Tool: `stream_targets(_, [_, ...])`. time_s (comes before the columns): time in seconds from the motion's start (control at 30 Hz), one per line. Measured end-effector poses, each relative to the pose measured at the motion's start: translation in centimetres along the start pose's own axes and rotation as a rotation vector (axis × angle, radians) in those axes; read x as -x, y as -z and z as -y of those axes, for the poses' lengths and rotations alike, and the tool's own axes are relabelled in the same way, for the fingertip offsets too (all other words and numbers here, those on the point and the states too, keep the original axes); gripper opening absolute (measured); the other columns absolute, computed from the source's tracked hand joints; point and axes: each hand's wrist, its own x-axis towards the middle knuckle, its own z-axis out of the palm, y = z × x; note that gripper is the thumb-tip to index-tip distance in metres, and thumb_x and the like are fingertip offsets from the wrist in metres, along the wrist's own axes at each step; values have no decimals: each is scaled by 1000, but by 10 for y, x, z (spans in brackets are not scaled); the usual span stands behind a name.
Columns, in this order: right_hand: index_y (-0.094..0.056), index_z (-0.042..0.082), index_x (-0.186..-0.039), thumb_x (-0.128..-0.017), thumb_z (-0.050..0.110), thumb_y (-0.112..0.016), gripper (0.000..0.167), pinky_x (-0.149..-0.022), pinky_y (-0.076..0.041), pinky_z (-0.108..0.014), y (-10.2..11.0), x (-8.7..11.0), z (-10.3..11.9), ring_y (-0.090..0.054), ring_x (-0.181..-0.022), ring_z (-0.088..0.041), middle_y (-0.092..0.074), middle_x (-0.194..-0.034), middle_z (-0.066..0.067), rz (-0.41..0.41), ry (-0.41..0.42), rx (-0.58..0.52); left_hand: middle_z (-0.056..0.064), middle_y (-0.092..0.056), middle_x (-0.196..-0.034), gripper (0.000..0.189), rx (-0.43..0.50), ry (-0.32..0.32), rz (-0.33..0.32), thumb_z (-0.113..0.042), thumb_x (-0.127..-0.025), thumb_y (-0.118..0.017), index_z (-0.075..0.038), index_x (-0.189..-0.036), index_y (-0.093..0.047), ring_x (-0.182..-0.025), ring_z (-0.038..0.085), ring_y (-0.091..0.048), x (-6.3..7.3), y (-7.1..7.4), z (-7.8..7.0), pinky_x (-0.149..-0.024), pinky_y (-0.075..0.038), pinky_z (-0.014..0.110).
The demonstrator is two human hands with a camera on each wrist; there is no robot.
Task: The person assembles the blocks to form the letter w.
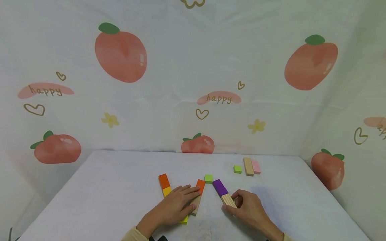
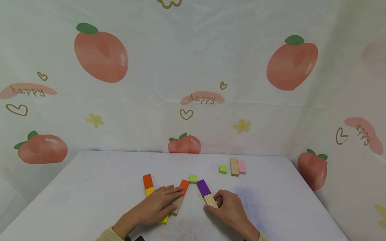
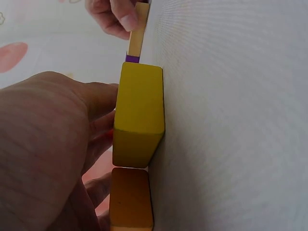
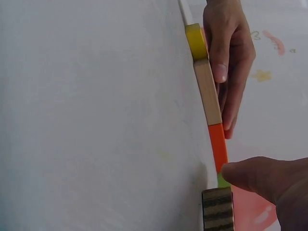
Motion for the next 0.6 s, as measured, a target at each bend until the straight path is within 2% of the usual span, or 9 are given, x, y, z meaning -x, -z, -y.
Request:
stream_targets(0.2, [-70, 10, -87, -74, 29, -91, 31, -54, -42, -22, 6, -5, -4, -48, -59, -5, -55, -65, 8, -6, 36, -76, -4, -47, -155, 50, -10, -21, -15, -38, -107, -49, -17, -152, -50, -145, 28, -38, 1, 1, -1, -117, -31, 53])
stream_targets(0.43, [-72, 9, -89, -84, 26, -84, 22, -55, -41, -24, 18, -25, -10, -50, -63, -10, -55, -68, 5, -28, 4, -52, -1, -47, -155, 49, -9, -44, -37, -37, -108, -47, -13, -151, -51, -145, 31, -38, 2, 3, -4, -117, -30, 55])
stream_targets(0.5, [-72, 7, -92, -86, 23, -83, 20, -56, -41, -24, 22, -34, -14, -51, -65, -11, -56, -70, 4, -37, 23, -47, -1, -48, -154, 50, -14, -45, -38, -38, -108, -47, -13, -151, -51, -145, 31, -38, 2, 3, -4, -116, -30, 55])
stream_targets(0.6, [-73, 3, -99, -86, 16, -81, 20, -57, -43, -24, 27, -49, -24, -53, -69, -12, -59, -76, 1, -65, 95, -33, 0, -48, -154, 50, -24, -45, -36, -39, -108, -48, -13, -151, -51, -146, 31, -38, 2, 2, -3, -116, -30, 56])
